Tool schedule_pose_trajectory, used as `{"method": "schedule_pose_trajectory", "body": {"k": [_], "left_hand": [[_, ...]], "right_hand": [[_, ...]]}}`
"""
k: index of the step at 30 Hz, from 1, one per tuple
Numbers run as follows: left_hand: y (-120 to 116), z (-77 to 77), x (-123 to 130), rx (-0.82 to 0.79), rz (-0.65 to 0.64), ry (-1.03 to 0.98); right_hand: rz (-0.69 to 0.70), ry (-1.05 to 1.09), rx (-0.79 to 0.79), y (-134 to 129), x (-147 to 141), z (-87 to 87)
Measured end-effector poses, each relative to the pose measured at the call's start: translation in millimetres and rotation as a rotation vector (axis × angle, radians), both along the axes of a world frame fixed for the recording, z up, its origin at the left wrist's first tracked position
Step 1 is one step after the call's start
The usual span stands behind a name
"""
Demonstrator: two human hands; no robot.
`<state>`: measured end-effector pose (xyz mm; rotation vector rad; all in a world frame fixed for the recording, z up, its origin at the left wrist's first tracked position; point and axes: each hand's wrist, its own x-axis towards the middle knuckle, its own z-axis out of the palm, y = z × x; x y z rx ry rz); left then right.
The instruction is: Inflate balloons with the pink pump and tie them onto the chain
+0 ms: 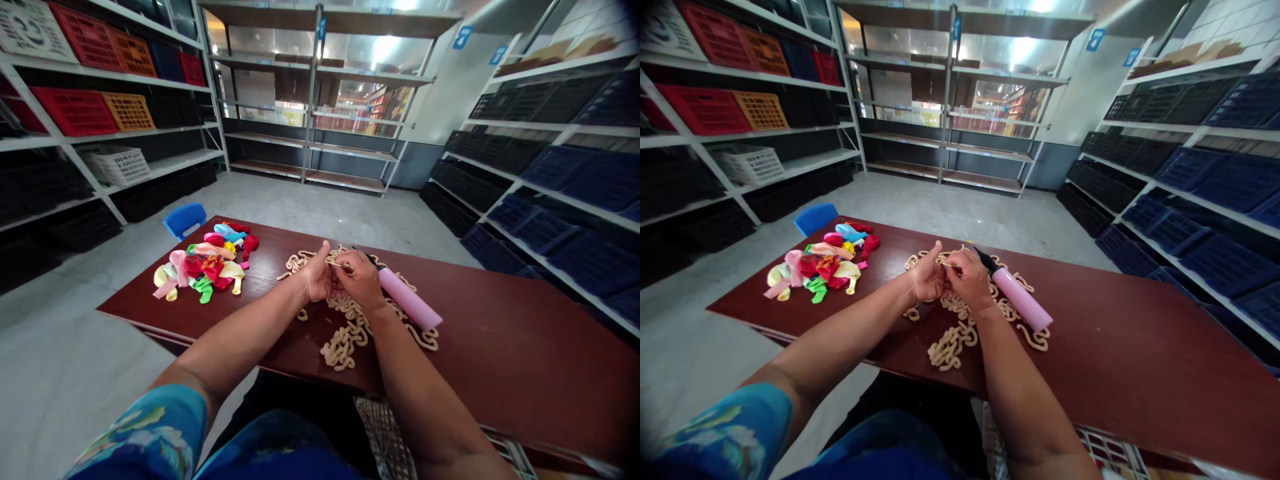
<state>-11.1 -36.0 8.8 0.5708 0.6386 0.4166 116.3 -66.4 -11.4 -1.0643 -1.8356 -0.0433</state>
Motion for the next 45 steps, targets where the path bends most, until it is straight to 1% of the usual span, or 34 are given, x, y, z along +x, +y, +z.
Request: {"method": "schedule_pose_trajectory", "body": {"k": [2,4,7,9,10,12,14,16,18,20,22,24,27,29,30,32,33,36,38,39,41,45], "left_hand": [[4.2,-1.2,4.2,-0.045,0.106,-0.097],[9.9,-3.7,6.4,-0.042,0.212,-0.162],[22.9,-11.7,2.8,0.067,0.428,-0.255],[34.9,-20.0,-5.5,0.174,0.581,-0.346],[41.2,-24.5,-11.0,0.216,0.625,-0.380],[52.4,-32.9,-22.9,0.246,0.651,-0.433],[59.5,-38.4,-33.4,0.239,0.668,-0.467],[61.9,-40.1,-40.9,0.213,0.691,-0.497],[61.2,-39.4,-45.4,0.188,0.703,-0.542],[60.0,-38.7,-47.9,0.173,0.693,-0.609],[59.8,-39.5,-49.1,0.153,0.668,-0.676],[60.5,-41.5,-49.5,0.119,0.649,-0.715],[62.0,-44.2,-49.1,0.069,0.644,-0.721],[62.7,-44.8,-48.8,0.059,0.666,-0.720],[63.1,-44.7,-48.9,0.057,0.681,-0.720],[64.6,-44.5,-49.8,0.050,0.717,-0.710],[65.9,-44.5,-50.8,0.043,0.738,-0.699],[71.3,-44.9,-55.7,0.014,0.825,-0.663],[75.4,-45.4,-60.0,-0.016,0.893,-0.648],[77.3,-45.7,-62.1,-0.028,0.926,-0.650],[80.3,-46.1,-65.1,-0.038,0.974,-0.672],[82.8,-45.5,-66.1,-0.030,0.996,-0.705]], "right_hand": [[0.047,-0.059,0.036,1.5,-0.8,0.2],[0.075,-0.076,0.052,3.0,-0.7,-0.5],[0.086,-0.024,0.047,4.4,2.8,-2.6],[0.028,0.048,0.027,5.2,7.6,-3.4],[-0.031,0.095,0.009,5.6,10.9,-2.9],[-0.189,0.195,-0.054,6.3,18.9,0.8],[-0.352,0.272,-0.153,5.6,29.4,8.5],[-0.477,0.252,-0.265,2.2,42.8,18.4],[-0.580,0.120,-0.378,-5.1,58.9,26.5],[-0.701,-0.064,-0.494,-15.7,75.7,28.8],[-0.802,-0.235,-0.622,-28.0,90.6,24.2],[-0.836,-0.365,-0.762,-39.5,101.5,14.4],[-0.810,-0.460,-0.885,-50.7,109.5,-0.9],[-0.792,-0.489,-0.892,-53.3,109.7,-5.3],[-0.789,-0.497,-0.876,-53.3,107.9,-4.9],[-0.761,-0.499,-0.801,-51.1,99.7,1.0],[-0.715,-0.495,-0.748,-49.2,93.1,5.7],[-0.480,-0.493,-0.585,-40.4,66.1,20.6],[-0.358,-0.517,-0.515,-32.9,47.6,25.4],[-0.315,-0.534,-0.486,-29.2,40.1,25.0],[-0.263,-0.564,-0.430,-22.6,30.9,18.9],[-0.255,-0.570,-0.321,-17.1,32.2,-2.6]]}}
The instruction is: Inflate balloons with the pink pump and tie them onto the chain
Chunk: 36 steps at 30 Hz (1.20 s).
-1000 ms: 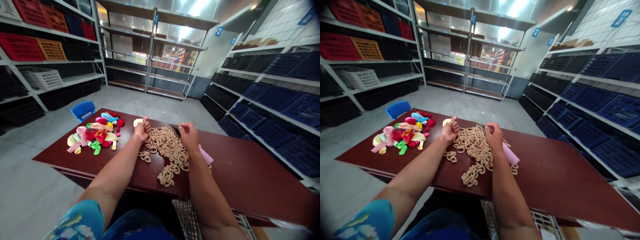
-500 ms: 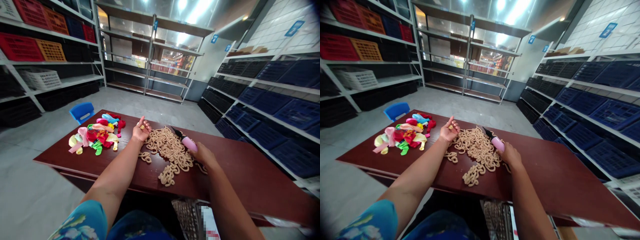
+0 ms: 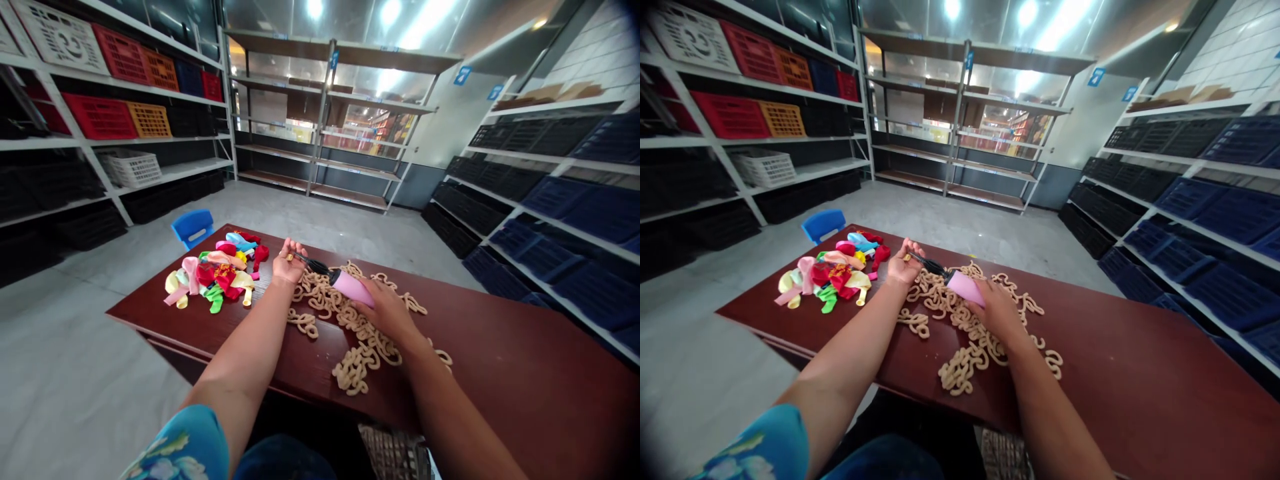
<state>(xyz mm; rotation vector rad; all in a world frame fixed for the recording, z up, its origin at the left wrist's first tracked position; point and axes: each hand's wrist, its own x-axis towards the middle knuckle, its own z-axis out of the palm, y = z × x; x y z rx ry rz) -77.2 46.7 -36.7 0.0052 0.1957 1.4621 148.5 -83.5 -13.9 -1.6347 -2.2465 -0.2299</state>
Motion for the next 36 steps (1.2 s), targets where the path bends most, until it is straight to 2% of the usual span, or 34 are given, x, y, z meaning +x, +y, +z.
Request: {"method": "schedule_pose_trajectory", "body": {"k": [5,20,27,32,36], "left_hand": [[-0.8,1.2,3.0,0.013,-0.027,0.028],[-5.0,-5.8,18.4,0.114,0.045,0.327],[-11.6,-0.3,29.8,0.033,0.065,0.330],[-16.6,1.2,36.4,-0.032,-0.014,0.267],[-19.0,7.6,27.3,-0.030,-0.116,0.187]], "right_hand": [[-0.011,-0.015,0.018,-0.9,8.0,-11.2],[-0.012,-0.018,0.030,-0.3,4.2,-9.9],[-0.059,-0.067,0.073,0.2,-3.5,-9.7],[-0.094,-0.069,0.081,-0.2,-8.3,-9.0],[-0.087,-0.048,0.072,0.2,-8.1,-9.7]]}}
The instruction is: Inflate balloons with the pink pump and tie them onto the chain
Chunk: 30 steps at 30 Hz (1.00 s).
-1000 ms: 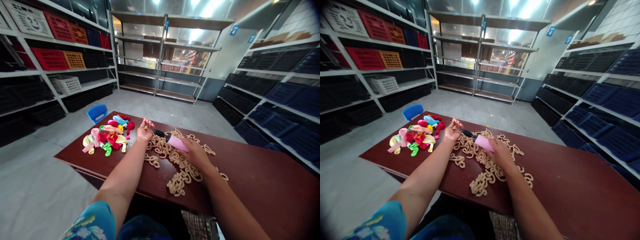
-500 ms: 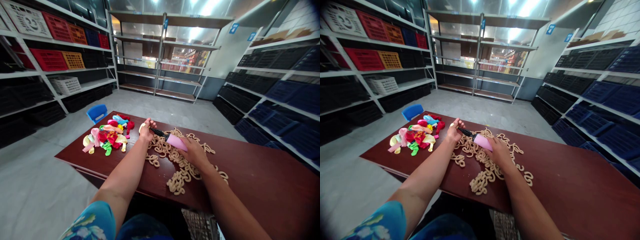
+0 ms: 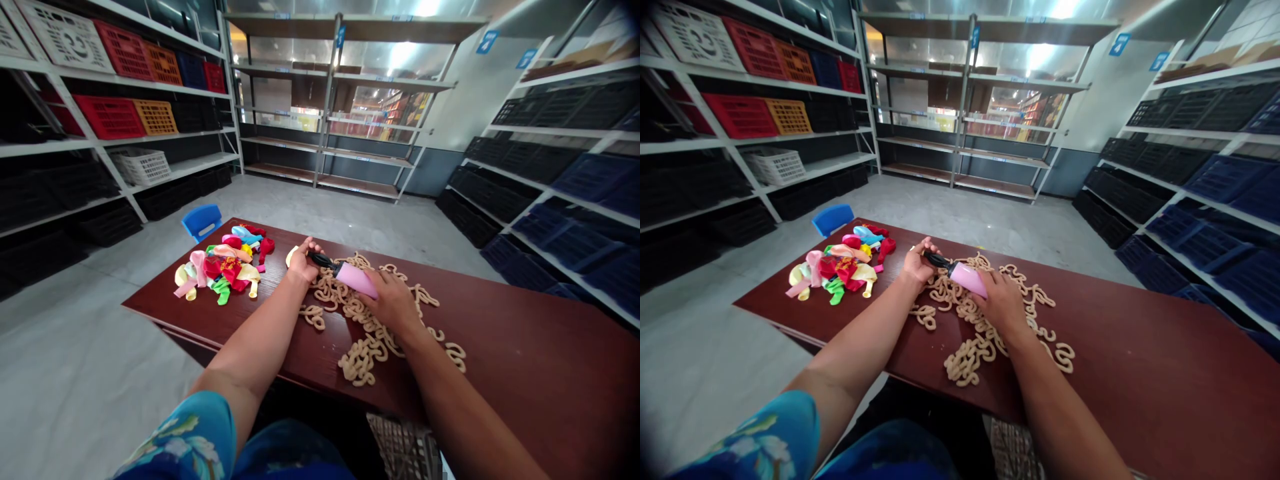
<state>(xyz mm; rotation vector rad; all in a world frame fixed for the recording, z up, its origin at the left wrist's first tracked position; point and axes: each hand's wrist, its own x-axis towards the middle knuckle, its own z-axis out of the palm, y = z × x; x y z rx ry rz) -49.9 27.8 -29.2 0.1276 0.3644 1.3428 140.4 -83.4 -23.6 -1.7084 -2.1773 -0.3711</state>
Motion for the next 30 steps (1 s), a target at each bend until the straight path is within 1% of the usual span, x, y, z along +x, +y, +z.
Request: {"method": "schedule_pose_trajectory", "body": {"k": [2,4,10,14,16,18,22,26,30], "left_hand": [[-1.1,3.6,-5.2,0.001,-0.055,-0.015],[-1.8,5.5,-7.7,-0.004,-0.081,-0.009],[-0.3,3.8,-3.6,0.017,-0.007,0.048],[0.6,6.6,-2.5,0.017,0.008,0.101],[-0.3,9.3,-2.0,0.038,0.026,0.108],[-1.9,11.8,-1.2,0.073,0.040,0.106],[-3.2,16.9,-3.4,0.112,0.053,0.116],[1.9,23.9,-16.2,0.080,0.171,0.124],[7.1,29.8,-29.8,0.080,0.276,0.112]], "right_hand": [[0.005,0.010,0.002,0.6,0.5,-0.5],[0.009,0.014,0.005,1.1,0.8,-1.0],[0.022,0.015,0.030,-0.9,-1.1,-0.2],[0.019,-0.001,0.057,-4.3,-1.4,3.4],[-0.022,-0.025,0.063,-5.4,-0.8,5.2],[-0.091,-0.052,0.062,-5.6,-0.2,6.2],[-0.209,-0.098,0.020,-4.7,1.1,6.6],[-0.249,-0.121,0.010,-4.0,7.9,8.7],[-0.274,-0.083,0.000,-2.4,22.8,11.6]]}}
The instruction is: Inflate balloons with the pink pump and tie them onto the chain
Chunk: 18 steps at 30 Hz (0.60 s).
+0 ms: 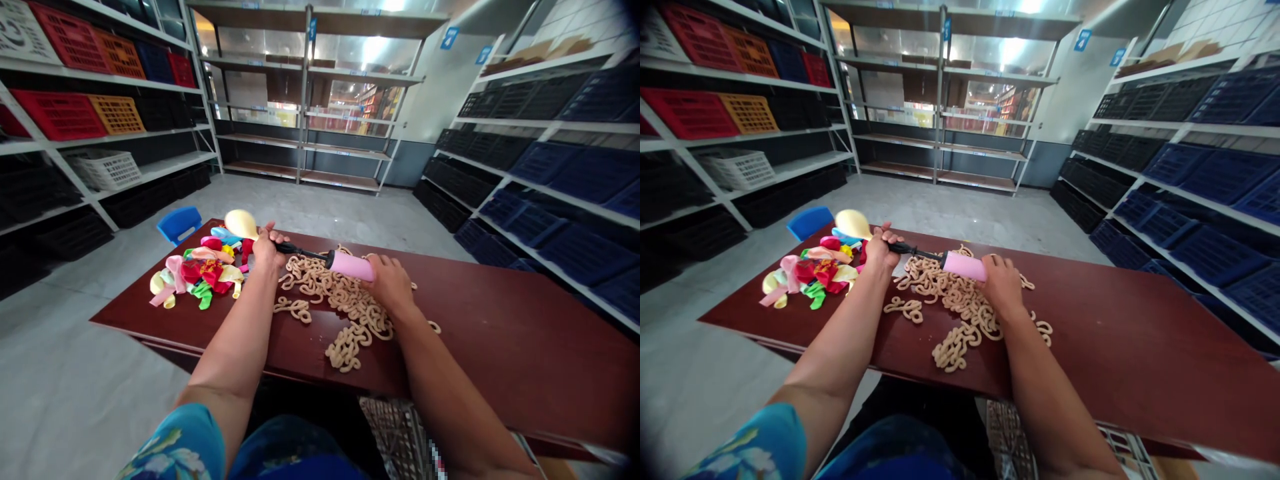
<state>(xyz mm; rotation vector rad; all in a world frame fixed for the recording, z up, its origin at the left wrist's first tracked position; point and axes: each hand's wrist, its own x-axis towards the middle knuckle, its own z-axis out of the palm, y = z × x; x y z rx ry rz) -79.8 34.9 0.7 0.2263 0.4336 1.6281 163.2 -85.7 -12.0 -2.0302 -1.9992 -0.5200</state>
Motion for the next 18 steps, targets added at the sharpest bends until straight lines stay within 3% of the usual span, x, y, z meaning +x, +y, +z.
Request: {"method": "schedule_pose_trajectory", "body": {"k": [5,9,18], "left_hand": [[-0.3,4.2,-5.3,0.038,0.059,0.005],[-8.9,7.2,3.8,0.065,0.078,0.010],[-27.7,-1.8,38.0,0.058,-0.082,0.078]], "right_hand": [[-0.059,0.094,-0.048,3.4,13.7,0.4],[-0.044,0.033,-0.022,3.7,7.3,-1.8],[0.041,-0.062,0.030,0.8,-22.8,-4.0]]}}
